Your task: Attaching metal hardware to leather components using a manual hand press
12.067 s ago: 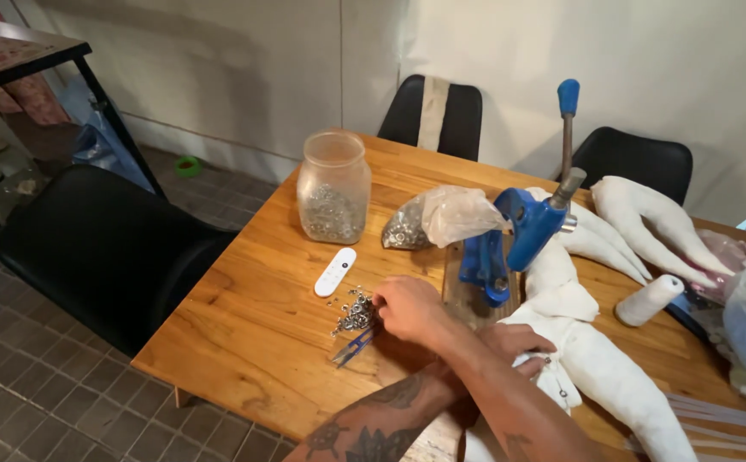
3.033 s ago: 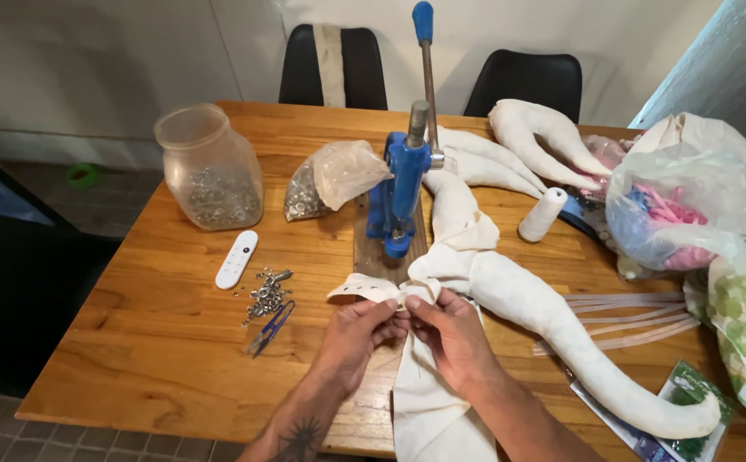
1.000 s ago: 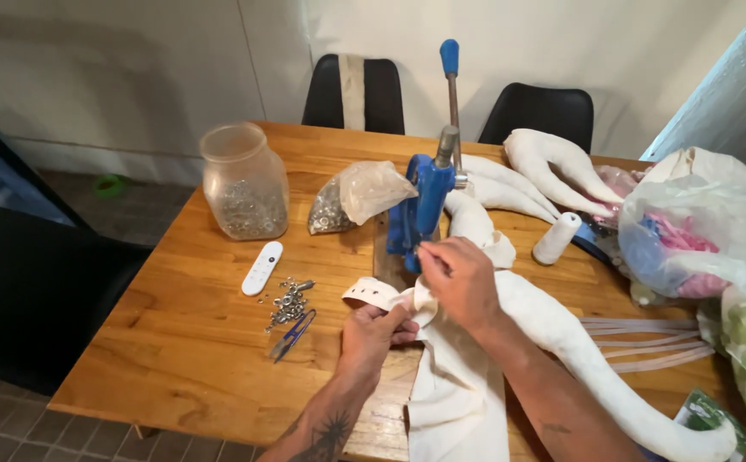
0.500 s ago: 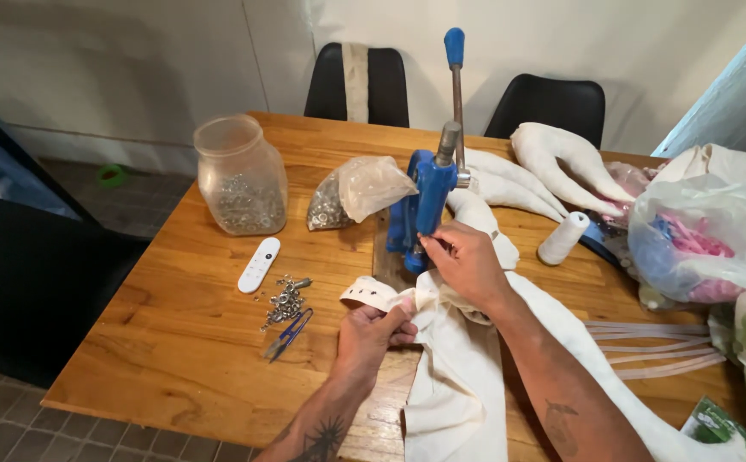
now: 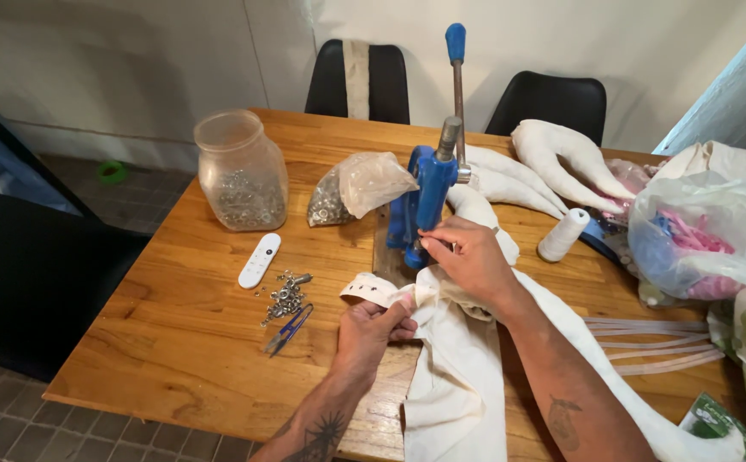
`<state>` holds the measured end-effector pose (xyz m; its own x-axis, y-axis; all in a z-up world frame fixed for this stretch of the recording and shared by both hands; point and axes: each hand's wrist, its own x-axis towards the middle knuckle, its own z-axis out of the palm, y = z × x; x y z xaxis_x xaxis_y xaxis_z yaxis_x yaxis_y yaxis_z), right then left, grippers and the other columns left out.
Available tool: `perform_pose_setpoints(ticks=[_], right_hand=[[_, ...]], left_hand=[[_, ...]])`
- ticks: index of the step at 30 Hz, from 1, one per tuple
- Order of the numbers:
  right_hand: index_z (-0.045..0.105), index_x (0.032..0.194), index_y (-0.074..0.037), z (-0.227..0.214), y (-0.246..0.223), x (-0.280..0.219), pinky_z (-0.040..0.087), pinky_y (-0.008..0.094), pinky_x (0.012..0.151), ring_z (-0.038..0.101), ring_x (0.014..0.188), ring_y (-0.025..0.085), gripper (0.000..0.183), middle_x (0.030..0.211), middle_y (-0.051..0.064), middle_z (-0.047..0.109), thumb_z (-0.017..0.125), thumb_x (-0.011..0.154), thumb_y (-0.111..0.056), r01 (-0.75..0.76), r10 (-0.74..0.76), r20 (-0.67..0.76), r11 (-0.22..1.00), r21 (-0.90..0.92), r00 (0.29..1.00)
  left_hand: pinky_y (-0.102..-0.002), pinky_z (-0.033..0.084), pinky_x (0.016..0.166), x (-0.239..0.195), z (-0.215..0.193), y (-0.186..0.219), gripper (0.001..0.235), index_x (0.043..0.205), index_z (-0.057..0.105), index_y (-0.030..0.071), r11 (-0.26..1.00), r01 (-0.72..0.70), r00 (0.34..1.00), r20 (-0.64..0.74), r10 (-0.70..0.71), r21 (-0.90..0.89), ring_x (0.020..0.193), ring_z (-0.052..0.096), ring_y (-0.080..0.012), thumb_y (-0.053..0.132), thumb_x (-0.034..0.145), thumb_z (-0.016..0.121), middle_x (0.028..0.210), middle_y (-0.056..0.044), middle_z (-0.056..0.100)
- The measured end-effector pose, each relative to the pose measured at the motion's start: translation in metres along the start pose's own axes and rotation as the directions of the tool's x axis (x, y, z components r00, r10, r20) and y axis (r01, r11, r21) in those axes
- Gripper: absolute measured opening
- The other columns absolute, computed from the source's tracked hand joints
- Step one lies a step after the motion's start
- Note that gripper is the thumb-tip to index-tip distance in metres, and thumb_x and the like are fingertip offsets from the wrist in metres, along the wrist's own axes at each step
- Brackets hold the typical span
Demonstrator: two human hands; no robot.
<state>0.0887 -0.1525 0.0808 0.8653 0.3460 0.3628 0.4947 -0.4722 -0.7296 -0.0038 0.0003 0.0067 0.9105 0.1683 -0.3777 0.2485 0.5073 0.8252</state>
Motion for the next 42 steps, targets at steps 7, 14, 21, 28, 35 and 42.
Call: perform_pose_setpoints(ticks=[7, 14, 21, 28, 35, 42], right_hand=[[0.083, 0.096, -0.006, 0.004, 0.009, 0.002, 0.047, 0.022, 0.057, 0.065, 0.076, 0.008, 0.015, 0.094, 0.001, 0.076, 0.074, 0.091, -0.018, -0.019, 0.020, -0.057, 1.000, 0.013, 0.998], [0.081, 0.100, -0.019, -0.026, -0.047, -0.010, 0.044, 0.028, 0.060, 0.059, 0.063, 0.010, 0.020, 0.105, -0.004, 0.081, 0.065, 0.093, -0.028, -0.311, 0.349, 0.072, 0.898, -0.311, 0.934], [0.076, 0.117, -0.018, -0.028, -0.037, -0.029, 0.041, 0.040, 0.104, 0.055, 0.120, 0.022, 0.040, 0.123, -0.002, 0.073, 0.087, 0.078, -0.024, 0.525, -0.414, 0.460, 0.839, -0.141, 0.786], [0.076, 0.082, -0.013, -0.026, -0.013, -0.020, 0.043, 0.035, 0.081, 0.054, 0.088, 0.018, 0.007, 0.083, -0.003, 0.069, 0.078, 0.085, -0.019, 0.457, -0.371, 0.401, 0.878, -0.142, 0.838], [0.071, 0.110, -0.023, -0.056, -0.067, -0.044, 0.055, 0.024, 0.075, 0.068, 0.085, 0.008, 0.020, 0.100, -0.005, 0.074, 0.069, 0.090, -0.028, 0.143, 0.132, 0.809, 0.956, -0.257, 0.573], [0.068, 0.103, -0.022, -0.073, -0.073, -0.046, 0.044, 0.037, 0.089, 0.050, 0.106, 0.020, 0.031, 0.100, 0.000, 0.070, 0.075, 0.084, -0.045, 0.172, 0.355, 0.693, 0.805, -0.568, 0.627]], left_hand=[[-0.026, 0.057, 0.055, -0.001, 0.001, 0.001, 0.019, 0.081, 0.071, -0.010, 1.000, 0.006, 1.000, -0.013, -0.005, 0.027, 0.053, 0.065, -0.0196, 0.006, 0.087, 0.079, 0.069, -0.022, 0.074], [-0.027, 0.054, 0.052, -0.003, -0.004, 0.009, 0.024, 0.082, 0.071, -0.009, 0.998, -0.006, 1.000, -0.021, 0.007, 0.055, 0.052, 0.066, -0.0194, 0.012, 0.086, 0.082, 0.070, -0.021, 0.075], [-0.033, 0.055, 0.052, -0.033, -0.006, 0.047, 0.017, 0.091, 0.076, -0.008, 0.992, 0.033, 0.999, -0.006, -0.032, 0.123, 0.056, 0.065, -0.0221, 0.010, 0.092, 0.077, 0.074, -0.020, 0.076], [-0.025, 0.056, 0.056, -0.003, -0.011, 0.049, 0.021, 0.098, 0.079, -0.010, 0.998, -0.066, 0.993, 0.101, 0.066, -0.005, 0.056, 0.065, -0.0195, 0.008, 0.088, 0.077, 0.070, -0.021, 0.073], [-0.030, 0.064, 0.067, 0.011, -0.022, 0.054, 0.013, 0.096, 0.074, -0.013, 0.997, 0.010, 0.911, 0.411, -0.041, 0.077, 0.073, 0.074, -0.0281, -0.005, 0.085, 0.075, 0.090, -0.026, 0.077], [-0.035, 0.068, 0.070, -0.001, -0.016, 0.058, 0.020, 0.100, 0.072, -0.013, 0.982, -0.105, 0.844, 0.537, 0.003, 0.159, 0.068, 0.075, -0.0269, -0.002, 0.084, 0.077, 0.081, -0.027, 0.076]])
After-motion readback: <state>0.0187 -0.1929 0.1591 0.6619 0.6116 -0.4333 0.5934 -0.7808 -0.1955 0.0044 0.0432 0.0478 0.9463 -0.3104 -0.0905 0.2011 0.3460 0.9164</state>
